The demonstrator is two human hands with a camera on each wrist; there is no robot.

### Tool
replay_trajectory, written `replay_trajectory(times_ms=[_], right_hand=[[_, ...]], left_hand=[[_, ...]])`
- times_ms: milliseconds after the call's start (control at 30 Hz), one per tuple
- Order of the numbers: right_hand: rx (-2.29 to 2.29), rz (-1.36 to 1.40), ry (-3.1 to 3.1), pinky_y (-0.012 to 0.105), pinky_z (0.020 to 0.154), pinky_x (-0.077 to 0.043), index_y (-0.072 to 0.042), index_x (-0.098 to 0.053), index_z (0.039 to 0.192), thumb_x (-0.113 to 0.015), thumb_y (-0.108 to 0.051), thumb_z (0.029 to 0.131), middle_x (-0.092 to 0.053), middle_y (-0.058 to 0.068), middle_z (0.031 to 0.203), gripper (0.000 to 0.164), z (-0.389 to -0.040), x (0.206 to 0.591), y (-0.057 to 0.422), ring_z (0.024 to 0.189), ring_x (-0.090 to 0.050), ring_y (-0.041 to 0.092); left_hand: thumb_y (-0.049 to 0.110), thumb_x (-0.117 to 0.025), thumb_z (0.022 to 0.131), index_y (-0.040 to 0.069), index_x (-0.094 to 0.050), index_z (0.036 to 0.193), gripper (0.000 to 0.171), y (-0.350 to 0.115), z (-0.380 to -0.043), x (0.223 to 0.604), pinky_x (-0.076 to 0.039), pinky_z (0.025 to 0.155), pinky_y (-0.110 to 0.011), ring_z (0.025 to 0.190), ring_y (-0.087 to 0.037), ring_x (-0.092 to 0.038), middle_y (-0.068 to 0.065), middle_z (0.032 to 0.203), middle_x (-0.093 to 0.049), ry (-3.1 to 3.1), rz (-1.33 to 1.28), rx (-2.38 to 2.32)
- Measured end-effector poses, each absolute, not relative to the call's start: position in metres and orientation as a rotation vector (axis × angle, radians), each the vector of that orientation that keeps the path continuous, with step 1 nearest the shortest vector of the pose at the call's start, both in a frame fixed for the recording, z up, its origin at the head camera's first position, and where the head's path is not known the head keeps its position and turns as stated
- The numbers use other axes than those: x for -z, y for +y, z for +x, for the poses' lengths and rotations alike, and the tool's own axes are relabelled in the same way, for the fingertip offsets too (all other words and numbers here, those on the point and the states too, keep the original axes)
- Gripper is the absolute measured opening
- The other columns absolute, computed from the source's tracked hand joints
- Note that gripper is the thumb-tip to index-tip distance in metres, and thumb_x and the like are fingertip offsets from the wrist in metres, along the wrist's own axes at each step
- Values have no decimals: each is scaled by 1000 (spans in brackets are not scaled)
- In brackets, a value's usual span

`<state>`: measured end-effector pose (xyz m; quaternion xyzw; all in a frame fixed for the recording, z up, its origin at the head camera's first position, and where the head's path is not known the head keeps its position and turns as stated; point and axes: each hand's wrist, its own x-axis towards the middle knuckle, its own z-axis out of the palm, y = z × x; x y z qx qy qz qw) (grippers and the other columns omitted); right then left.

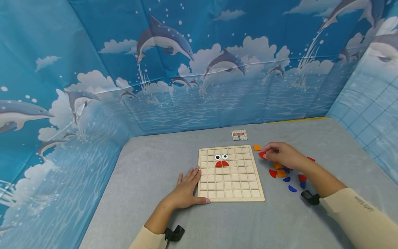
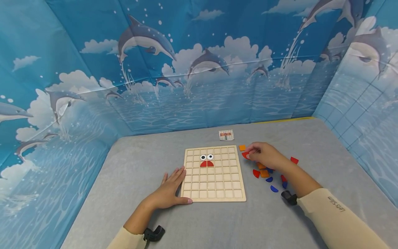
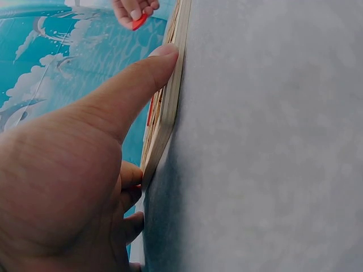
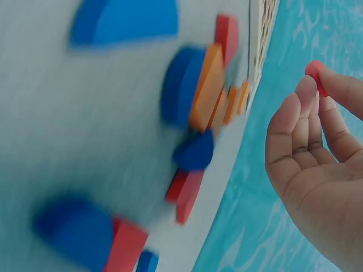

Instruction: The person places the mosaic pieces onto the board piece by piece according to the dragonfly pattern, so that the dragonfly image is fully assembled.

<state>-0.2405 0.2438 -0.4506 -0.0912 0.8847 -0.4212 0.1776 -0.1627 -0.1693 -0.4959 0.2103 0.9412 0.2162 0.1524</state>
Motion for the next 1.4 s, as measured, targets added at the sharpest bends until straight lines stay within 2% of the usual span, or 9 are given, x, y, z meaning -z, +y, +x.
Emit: replay_trajectory(times_ms=[433,600,867,1267,1400], right_hand=[[1368,-367,2396,40,88,-57,-2,-66,117,-64,-19,99,-68,14,105,25,-238,451,206,97,-66,26],[1359,-442,2408,39,84,-56,-2,-66,112,-62,-13,99,-67,16,103,17,-238,453,192,93,-63,27],[1298,-545,2476,29,69,-50,-8,-70,103,-65,-11,95,-68,7,92,10,-240,456,168,78,-58,20],[1294,-594,2409,30,69,-51,-6,-70,106,-66,-5,94,-69,5,91,13,-248,460,136,79,-62,27],[1283,-570,2393,32,71,-51,-7,-69,106,-65,-6,95,-68,6,92,12,-249,460,127,79,-60,24]], left_hand=[[69,-72,80,14,-13,164,116,-169,-162,494,2,124,-64,160,-26,-4,2,173,-4,2700,595,-607],[69,-72,81,14,-13,164,116,-168,-162,492,2,124,-64,160,-26,-4,2,173,-5,2696,595,-619],[68,-72,81,14,-13,164,116,-169,-162,492,2,124,-64,160,-27,-4,1,173,-4,2694,598,-613],[70,-71,80,13,-15,164,116,-169,-163,493,2,124,-64,160,-27,-5,1,173,-6,2701,599,-616],[71,-71,80,13,-15,164,116,-169,-163,494,1,124,-64,160,-27,-5,2,173,-5,2701,602,-614]])
